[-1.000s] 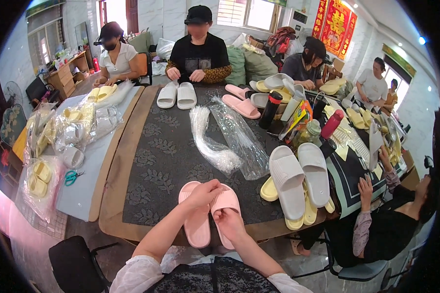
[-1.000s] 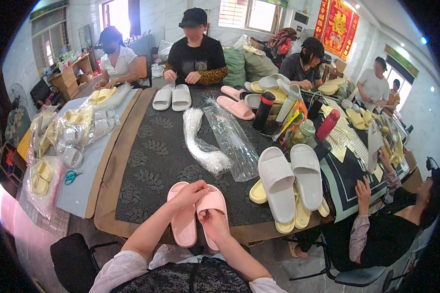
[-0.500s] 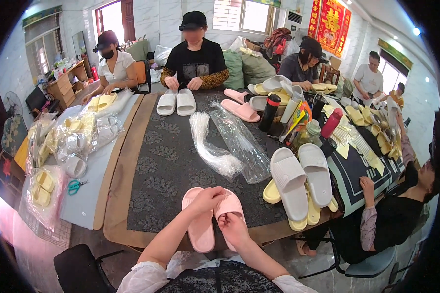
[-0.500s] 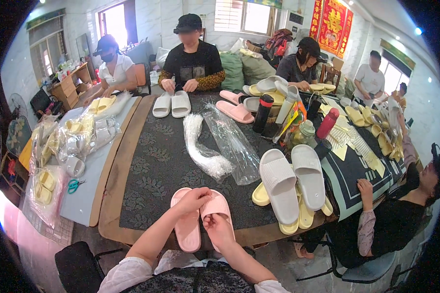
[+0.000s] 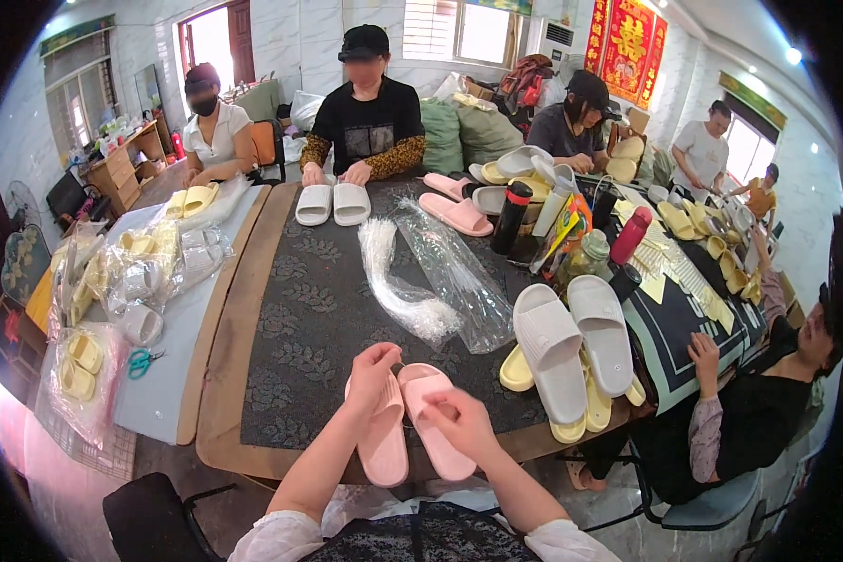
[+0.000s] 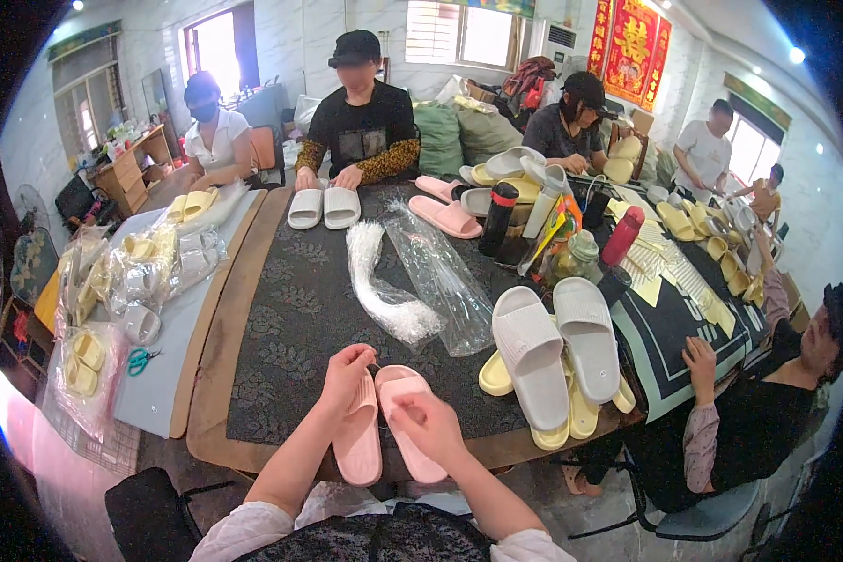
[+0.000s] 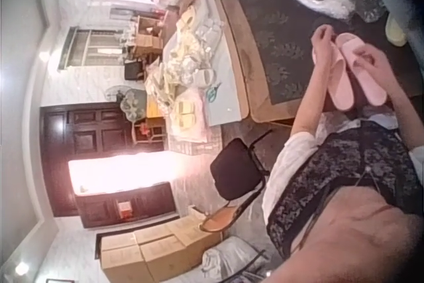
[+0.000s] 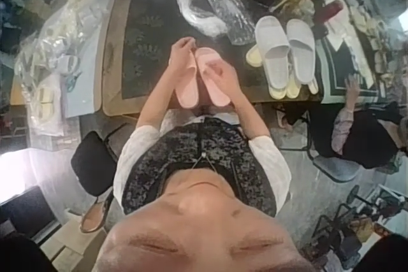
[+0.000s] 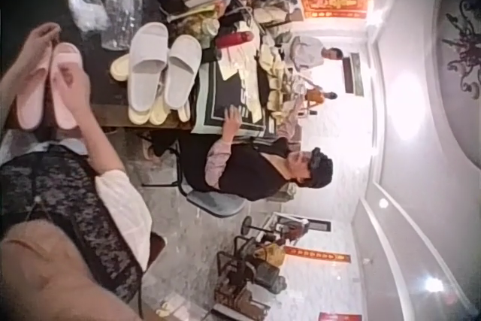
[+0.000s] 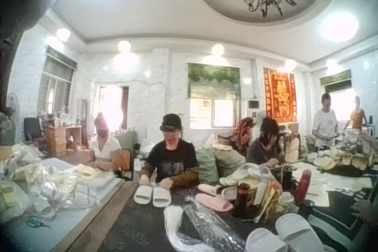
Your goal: Inspecting and pairing foam slippers at a manufacturing table.
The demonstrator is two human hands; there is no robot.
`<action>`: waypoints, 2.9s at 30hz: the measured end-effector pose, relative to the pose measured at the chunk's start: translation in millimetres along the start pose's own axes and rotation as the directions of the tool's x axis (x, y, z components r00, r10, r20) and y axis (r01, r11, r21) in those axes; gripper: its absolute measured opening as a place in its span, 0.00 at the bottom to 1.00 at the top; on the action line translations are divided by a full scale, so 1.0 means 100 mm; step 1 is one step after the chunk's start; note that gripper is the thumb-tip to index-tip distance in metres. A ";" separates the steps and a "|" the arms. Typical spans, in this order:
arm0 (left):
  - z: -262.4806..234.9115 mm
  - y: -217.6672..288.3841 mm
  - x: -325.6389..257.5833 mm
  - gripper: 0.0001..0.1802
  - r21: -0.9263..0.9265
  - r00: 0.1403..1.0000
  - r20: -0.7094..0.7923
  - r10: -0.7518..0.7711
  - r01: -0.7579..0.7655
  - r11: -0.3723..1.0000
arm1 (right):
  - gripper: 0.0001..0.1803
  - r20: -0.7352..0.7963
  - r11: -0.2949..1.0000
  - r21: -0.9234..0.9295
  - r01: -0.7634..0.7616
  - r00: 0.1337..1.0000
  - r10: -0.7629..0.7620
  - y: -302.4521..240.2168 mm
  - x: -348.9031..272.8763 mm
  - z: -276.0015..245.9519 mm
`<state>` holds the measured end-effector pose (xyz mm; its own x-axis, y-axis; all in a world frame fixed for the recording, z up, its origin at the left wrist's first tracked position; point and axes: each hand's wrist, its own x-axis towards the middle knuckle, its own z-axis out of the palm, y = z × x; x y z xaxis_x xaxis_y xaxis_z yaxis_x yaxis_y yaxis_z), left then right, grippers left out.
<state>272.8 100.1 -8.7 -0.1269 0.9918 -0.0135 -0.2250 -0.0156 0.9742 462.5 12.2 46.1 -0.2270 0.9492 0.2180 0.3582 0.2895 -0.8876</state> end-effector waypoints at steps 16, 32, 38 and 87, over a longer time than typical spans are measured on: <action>-0.08 0.07 -0.02 0.11 -0.244 0.993 -0.069 -0.092 0.073 0.967 | 0.07 -0.079 0.963 0.259 -0.074 0.992 0.098 0.43 0.83 0.56; -0.01 0.16 -0.09 0.12 -0.132 0.999 -0.031 -0.028 0.024 0.991 | 0.07 -0.071 0.822 0.564 -0.074 0.988 0.138 0.52 0.85 0.54; -0.05 0.12 -0.10 0.12 -0.207 0.996 0.035 -0.080 0.086 0.974 | 0.09 -0.083 0.903 0.430 0.010 0.996 0.029 0.50 0.84 0.56; -0.01 0.15 -0.07 0.10 -0.357 0.994 0.001 -0.110 0.103 0.929 | 0.06 -0.129 0.901 0.432 -0.044 0.985 0.110 0.50 0.83 0.54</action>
<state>269.5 92.4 5.3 -0.1003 0.9877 -0.1203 -0.5665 0.0427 0.8229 412.8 99.1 -1.8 -0.0674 0.9833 0.1691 -0.0589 0.1653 -0.9845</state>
